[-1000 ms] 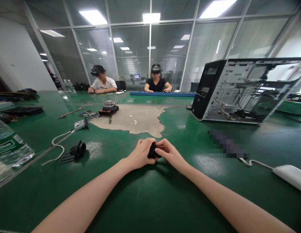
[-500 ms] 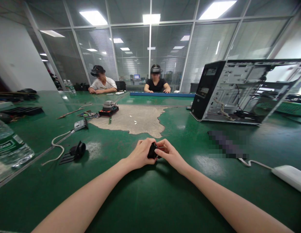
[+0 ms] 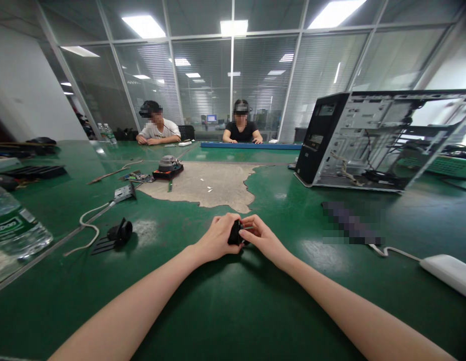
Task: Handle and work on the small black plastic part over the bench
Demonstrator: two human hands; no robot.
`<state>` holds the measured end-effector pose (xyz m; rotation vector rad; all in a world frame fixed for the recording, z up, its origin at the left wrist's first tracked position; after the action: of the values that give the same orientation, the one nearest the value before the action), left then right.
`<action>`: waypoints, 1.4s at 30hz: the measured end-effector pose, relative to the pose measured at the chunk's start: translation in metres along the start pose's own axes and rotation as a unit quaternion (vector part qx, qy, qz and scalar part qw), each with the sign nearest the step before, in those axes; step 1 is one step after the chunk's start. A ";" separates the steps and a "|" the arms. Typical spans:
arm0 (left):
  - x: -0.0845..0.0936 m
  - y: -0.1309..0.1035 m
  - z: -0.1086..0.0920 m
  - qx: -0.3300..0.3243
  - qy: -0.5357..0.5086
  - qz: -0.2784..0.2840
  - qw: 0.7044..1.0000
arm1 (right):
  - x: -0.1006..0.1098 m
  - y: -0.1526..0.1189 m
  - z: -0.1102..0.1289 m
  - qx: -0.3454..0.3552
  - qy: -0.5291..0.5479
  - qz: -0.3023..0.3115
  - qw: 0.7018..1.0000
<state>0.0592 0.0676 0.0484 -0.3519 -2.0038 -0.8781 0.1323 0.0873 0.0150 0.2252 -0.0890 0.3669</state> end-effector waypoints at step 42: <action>-0.001 -0.001 0.002 -0.006 0.007 0.002 1.000 | -0.003 -0.001 0.001 0.007 0.001 0.007 1.000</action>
<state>0.0583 0.0682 0.0466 -0.3559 -1.9859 -0.8878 0.1299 0.0848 0.0152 0.2378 -0.0867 0.3813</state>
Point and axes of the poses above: each hand's wrist, its own y-axis towards the middle knuckle, its own x-axis out of the back of the hand, z = x × y, the point moved 10 cm from there along y, towards the middle knuckle, and after that the axes turned 1 degree about -y, right-handed, at the moved point
